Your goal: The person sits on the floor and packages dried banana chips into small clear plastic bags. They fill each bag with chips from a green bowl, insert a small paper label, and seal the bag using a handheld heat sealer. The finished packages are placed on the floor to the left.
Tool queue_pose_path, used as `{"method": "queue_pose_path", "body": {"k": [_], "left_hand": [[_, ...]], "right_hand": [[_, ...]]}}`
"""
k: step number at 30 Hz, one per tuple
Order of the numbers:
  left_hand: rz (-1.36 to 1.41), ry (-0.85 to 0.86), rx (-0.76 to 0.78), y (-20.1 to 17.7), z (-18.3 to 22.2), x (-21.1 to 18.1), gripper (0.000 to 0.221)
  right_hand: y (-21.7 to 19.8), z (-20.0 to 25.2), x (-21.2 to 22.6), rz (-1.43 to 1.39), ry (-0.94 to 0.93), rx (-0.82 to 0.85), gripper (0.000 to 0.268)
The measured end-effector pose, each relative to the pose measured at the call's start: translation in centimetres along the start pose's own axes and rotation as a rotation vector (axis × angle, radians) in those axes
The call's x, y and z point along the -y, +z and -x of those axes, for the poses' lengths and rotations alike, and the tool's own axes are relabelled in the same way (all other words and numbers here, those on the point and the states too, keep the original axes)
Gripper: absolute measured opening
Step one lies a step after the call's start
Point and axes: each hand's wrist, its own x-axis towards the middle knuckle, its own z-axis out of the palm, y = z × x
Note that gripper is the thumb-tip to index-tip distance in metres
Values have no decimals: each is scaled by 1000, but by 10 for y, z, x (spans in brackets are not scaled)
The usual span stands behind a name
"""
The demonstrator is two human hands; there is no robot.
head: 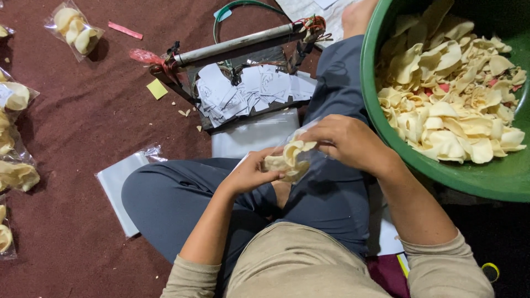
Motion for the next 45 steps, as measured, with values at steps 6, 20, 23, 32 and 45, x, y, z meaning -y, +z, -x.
{"method": "queue_pose_path", "body": {"k": [6,20,23,32,45], "left_hand": [[-39,-1,10,-5,0,-5,64],[260,-9,284,0,-5,28,79],[236,11,269,4,-8,4,49],[116,75,374,30,0,36,99],[652,-137,595,34,-10,32,88]], "right_hand": [[4,2,-1,503,30,75,10],[-15,5,3,-179,39,308,42],[-7,11,-6,-301,42,254,60],[40,38,-3,285,-179,157,34],[-75,28,-132,213,768,516,103]]}}
